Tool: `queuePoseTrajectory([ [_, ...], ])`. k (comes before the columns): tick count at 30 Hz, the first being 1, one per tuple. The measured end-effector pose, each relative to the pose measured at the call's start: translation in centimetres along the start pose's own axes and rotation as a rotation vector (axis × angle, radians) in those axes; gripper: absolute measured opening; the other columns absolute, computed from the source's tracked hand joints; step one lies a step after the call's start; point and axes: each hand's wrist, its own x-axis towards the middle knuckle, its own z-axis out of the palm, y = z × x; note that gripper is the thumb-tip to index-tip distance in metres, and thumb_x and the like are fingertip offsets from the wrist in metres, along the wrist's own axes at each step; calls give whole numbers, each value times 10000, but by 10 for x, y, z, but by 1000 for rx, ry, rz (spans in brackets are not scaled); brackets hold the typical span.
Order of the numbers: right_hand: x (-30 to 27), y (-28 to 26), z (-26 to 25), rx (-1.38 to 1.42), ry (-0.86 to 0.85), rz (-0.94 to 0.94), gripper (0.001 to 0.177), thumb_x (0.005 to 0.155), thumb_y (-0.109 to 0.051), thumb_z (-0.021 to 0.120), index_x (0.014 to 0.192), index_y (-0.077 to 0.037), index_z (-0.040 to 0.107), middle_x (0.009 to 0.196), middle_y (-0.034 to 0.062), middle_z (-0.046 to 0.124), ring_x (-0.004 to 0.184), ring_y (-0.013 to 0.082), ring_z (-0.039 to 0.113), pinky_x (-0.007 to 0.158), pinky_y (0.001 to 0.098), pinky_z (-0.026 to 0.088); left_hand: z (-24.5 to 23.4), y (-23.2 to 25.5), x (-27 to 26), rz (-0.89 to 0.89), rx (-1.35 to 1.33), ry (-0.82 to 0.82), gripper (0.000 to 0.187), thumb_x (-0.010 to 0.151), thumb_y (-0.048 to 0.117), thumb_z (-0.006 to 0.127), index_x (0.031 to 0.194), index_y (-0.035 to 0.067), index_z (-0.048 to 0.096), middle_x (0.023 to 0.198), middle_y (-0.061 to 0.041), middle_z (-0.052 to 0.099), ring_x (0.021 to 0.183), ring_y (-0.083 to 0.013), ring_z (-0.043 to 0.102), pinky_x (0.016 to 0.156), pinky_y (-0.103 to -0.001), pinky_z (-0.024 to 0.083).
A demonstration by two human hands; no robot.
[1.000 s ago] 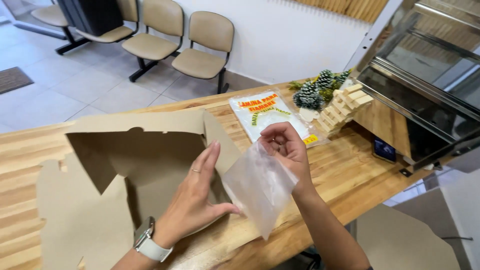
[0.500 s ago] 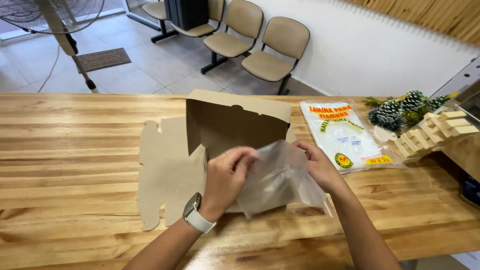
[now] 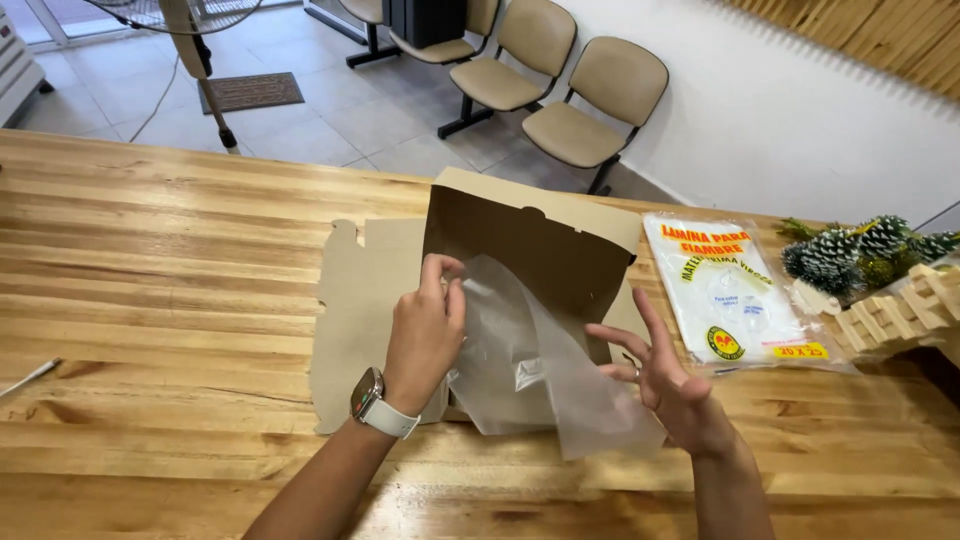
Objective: Assembling cardboard boxes by folding pre-scored flaps and tucking them into slots, then placing a plastic liner inside.
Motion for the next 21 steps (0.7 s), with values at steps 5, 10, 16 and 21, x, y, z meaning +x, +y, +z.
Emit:
queuePoseTrajectory([
  [5,-19,-5,47,-544,50,-44,1718,320,-623,976,1614,-170,-60,1607,285,143,1360,525,422,1097,656,371,10,-18,6,-28,90,24,128,1012,98,433,1127,136,390,844,-278,742,794,-493,731,737,-556,576],
  [10,3,11,38,-721,258,-28,660,780,-50,797,1404,-208,649,1152,64,796,1124,296,745,1000,457,556,20,-27,4,23,309,39,101,1027,137,430,1089,165,355,739,-210,733,685,-461,728,658,-539,578],
  [16,45,46,-2,-350,483,265,454,1039,-371,559,920,-8,804,674,206,752,526,305,737,484,391,586,30,-29,-3,312,945,355,152,948,285,590,1074,217,538,843,41,643,721,-179,695,578,-326,571],
  [21,59,23,23,-806,480,489,452,1004,-405,552,802,-95,812,561,133,708,635,318,750,586,411,562,38,7,-28,876,724,-6,407,961,96,479,1344,116,613,1536,-117,495,1502,-267,346,1240,-491,206],
])
